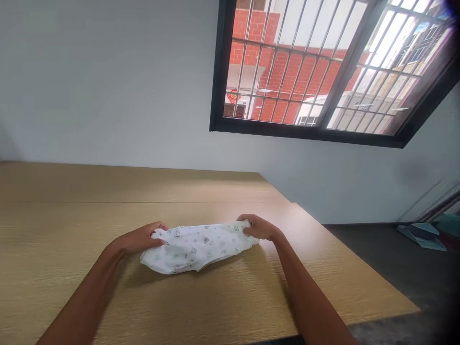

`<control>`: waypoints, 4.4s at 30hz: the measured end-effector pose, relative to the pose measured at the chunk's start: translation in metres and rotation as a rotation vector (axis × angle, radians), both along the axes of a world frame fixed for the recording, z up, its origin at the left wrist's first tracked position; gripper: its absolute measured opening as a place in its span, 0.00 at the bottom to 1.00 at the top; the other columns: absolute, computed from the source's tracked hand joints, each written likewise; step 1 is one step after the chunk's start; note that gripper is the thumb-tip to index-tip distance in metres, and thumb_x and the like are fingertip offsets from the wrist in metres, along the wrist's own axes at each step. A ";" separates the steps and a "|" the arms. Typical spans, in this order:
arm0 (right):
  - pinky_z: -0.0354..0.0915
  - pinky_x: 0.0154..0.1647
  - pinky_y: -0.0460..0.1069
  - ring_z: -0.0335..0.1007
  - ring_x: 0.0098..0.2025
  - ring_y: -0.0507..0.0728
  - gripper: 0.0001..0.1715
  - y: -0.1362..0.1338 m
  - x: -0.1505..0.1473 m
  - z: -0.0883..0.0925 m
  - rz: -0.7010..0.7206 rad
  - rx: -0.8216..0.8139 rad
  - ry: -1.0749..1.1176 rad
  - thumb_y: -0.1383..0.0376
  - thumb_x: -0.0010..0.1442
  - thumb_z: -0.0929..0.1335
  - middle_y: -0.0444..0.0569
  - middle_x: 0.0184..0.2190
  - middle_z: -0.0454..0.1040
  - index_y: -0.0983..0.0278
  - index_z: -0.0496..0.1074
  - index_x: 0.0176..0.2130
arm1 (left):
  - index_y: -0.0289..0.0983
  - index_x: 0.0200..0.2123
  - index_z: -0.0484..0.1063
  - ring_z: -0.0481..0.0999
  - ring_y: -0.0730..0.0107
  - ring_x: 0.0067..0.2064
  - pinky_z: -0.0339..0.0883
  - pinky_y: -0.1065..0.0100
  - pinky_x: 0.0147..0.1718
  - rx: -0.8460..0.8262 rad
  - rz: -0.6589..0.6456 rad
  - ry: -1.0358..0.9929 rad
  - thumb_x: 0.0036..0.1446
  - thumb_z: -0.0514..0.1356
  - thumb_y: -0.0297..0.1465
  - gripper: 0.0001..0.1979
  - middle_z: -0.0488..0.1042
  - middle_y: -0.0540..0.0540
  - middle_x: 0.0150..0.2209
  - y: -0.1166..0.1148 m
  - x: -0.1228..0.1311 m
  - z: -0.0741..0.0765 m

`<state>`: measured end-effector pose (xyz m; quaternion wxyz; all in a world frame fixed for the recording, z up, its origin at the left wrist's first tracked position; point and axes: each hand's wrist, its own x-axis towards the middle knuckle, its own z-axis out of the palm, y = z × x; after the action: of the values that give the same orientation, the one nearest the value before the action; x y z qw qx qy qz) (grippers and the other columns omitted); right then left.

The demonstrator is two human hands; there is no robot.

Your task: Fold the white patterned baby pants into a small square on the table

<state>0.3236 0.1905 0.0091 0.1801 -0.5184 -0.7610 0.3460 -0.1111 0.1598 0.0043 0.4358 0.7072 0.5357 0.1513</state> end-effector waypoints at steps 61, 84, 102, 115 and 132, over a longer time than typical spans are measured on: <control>0.62 0.38 0.47 0.67 0.39 0.55 0.09 0.003 -0.020 -0.011 -0.561 0.264 -0.221 0.69 0.57 0.72 0.53 0.44 0.67 0.68 0.70 0.39 | 0.42 0.69 0.54 0.68 0.44 0.60 0.67 0.60 0.49 0.263 0.174 0.314 0.34 0.73 0.48 0.59 0.67 0.37 0.61 0.001 0.010 -0.010; 0.51 0.71 0.59 0.47 0.72 0.64 0.29 -0.033 -0.121 -0.042 0.108 0.456 -0.276 0.57 0.71 0.59 0.62 0.70 0.53 0.69 0.63 0.65 | 0.39 0.67 0.62 0.50 0.50 0.71 0.48 0.48 0.69 0.746 -0.091 0.381 0.72 0.45 0.39 0.25 0.54 0.38 0.70 -0.013 0.124 -0.058; 0.27 0.71 0.66 0.30 0.75 0.67 0.49 -0.027 -0.087 -0.016 -0.078 0.224 -0.569 0.36 0.67 0.55 0.58 0.73 0.42 0.63 0.54 0.72 | 0.46 0.72 0.51 0.40 0.49 0.74 0.38 0.38 0.68 0.520 -0.092 0.487 0.71 0.40 0.46 0.30 0.44 0.46 0.73 -0.018 0.121 -0.052; 0.40 0.70 0.64 0.34 0.74 0.67 0.40 -0.015 -0.045 -0.012 -0.269 0.106 -0.610 0.44 0.70 0.57 0.53 0.74 0.42 0.61 0.52 0.72 | 0.42 0.73 0.45 0.40 0.50 0.74 0.39 0.47 0.69 0.351 0.062 0.637 0.68 0.43 0.52 0.36 0.42 0.44 0.73 -0.002 0.070 -0.048; 0.57 0.34 0.48 0.67 0.39 0.57 0.19 -0.003 -0.019 -0.010 -0.350 0.200 -0.337 0.51 0.61 0.69 0.51 0.39 0.73 0.64 0.66 0.37 | 0.42 0.71 0.55 0.43 0.56 0.73 0.44 0.51 0.70 0.574 -0.252 0.397 0.73 0.41 0.41 0.28 0.45 0.47 0.73 -0.018 0.095 -0.039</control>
<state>0.3046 0.1871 -0.0009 0.1585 -0.6721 -0.7093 0.1415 -0.0164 0.1415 -0.0347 0.1226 0.8768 0.4540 0.1006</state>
